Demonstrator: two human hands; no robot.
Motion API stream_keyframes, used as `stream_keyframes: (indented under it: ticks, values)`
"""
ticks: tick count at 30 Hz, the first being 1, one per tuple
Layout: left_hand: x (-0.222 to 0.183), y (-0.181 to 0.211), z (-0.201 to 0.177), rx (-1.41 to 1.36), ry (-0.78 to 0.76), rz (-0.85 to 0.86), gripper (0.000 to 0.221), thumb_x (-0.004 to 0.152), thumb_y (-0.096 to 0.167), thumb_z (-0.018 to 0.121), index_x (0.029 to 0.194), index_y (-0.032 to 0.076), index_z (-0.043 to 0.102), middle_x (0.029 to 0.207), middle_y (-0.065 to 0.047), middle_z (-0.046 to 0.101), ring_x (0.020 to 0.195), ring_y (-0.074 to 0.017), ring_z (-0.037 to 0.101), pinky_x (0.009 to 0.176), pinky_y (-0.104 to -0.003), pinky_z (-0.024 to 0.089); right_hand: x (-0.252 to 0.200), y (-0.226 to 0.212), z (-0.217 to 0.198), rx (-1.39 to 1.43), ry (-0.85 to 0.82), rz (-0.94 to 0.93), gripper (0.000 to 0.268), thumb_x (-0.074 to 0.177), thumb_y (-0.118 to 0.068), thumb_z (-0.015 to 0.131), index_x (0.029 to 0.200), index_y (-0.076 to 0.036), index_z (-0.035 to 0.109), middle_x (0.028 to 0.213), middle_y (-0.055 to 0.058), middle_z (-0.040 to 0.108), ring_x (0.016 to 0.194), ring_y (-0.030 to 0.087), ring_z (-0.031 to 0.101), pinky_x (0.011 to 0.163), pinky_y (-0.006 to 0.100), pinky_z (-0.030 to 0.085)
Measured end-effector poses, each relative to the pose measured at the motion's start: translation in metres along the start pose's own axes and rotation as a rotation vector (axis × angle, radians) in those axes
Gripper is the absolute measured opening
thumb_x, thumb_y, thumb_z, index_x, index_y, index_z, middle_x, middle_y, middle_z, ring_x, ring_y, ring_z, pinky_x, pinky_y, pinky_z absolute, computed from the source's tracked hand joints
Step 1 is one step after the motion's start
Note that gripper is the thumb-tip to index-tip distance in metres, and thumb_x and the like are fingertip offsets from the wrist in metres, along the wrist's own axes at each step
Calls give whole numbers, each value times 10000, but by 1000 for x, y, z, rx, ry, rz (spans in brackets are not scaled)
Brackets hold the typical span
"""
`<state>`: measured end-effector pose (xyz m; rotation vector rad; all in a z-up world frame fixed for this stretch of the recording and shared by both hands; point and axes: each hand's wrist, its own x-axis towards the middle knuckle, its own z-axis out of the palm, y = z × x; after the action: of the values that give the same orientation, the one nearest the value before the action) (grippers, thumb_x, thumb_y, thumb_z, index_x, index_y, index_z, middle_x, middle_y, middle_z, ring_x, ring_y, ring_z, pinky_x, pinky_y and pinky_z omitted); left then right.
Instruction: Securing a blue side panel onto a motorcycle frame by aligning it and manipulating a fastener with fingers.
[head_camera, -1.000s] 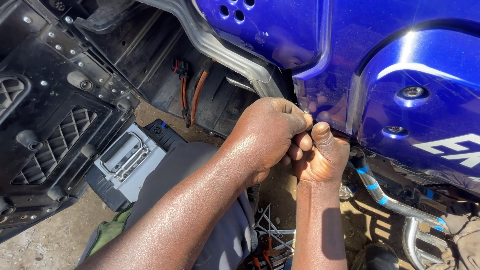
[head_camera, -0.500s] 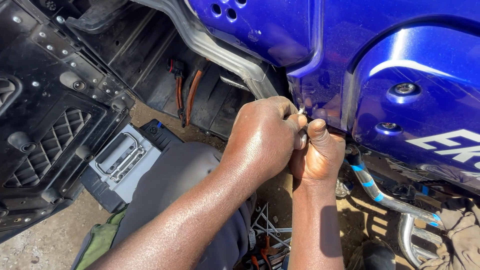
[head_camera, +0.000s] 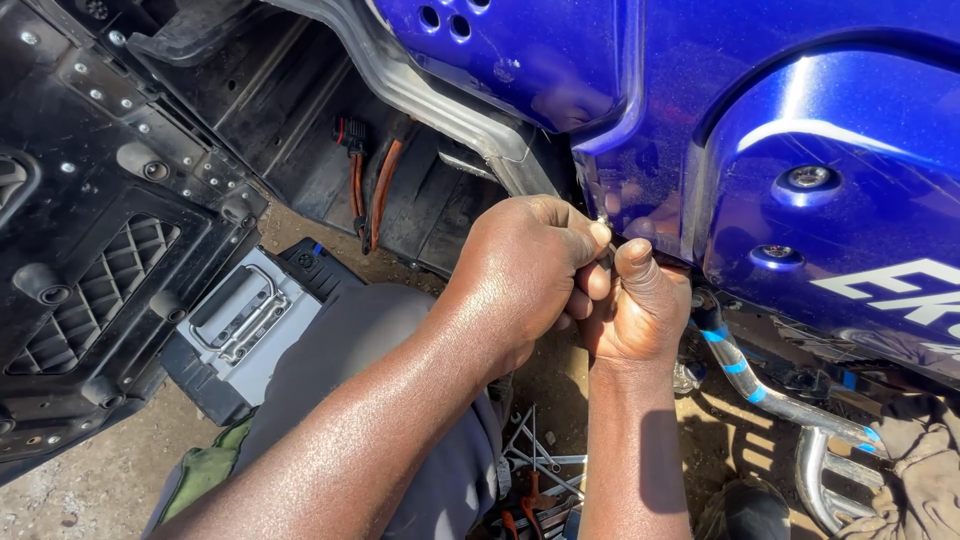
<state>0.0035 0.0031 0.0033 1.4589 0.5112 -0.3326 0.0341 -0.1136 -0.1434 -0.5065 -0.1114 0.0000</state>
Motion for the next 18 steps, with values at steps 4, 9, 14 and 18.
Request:
stream_keyframes:
  ticks: [4,9,14,18]
  values:
    - [-1,-3,-1,19,3,48,143,956,-42,562,875,-45,680,673,-115,625,556,-164,559,522,-317,506,-1,0,3,-43,58,-3,414,826,-146,862,1153,19,669,596,79,643,448,129,571,341,254,438]
    - [2,-9,1,569,192,317,320,951,178,734,648,106,661,567,5,707,467,-87,611,477,-275,547,-1,2,2,18,26,-14,447,827,-64,853,1217,19,650,710,57,655,552,107,530,484,213,438]
    - [4,-13,4,743,260,394,295,921,196,745,655,118,644,589,-9,633,469,-100,554,438,-333,489,1,1,2,-34,-44,-47,503,850,-104,859,1283,-21,618,790,23,667,584,92,517,524,204,419]
    - [-5,0,3,739,181,225,338,979,306,693,705,111,734,614,8,718,512,-91,631,517,-296,558,2,0,0,17,-86,-20,379,871,-96,847,1202,-46,670,719,25,639,562,96,513,497,209,437]
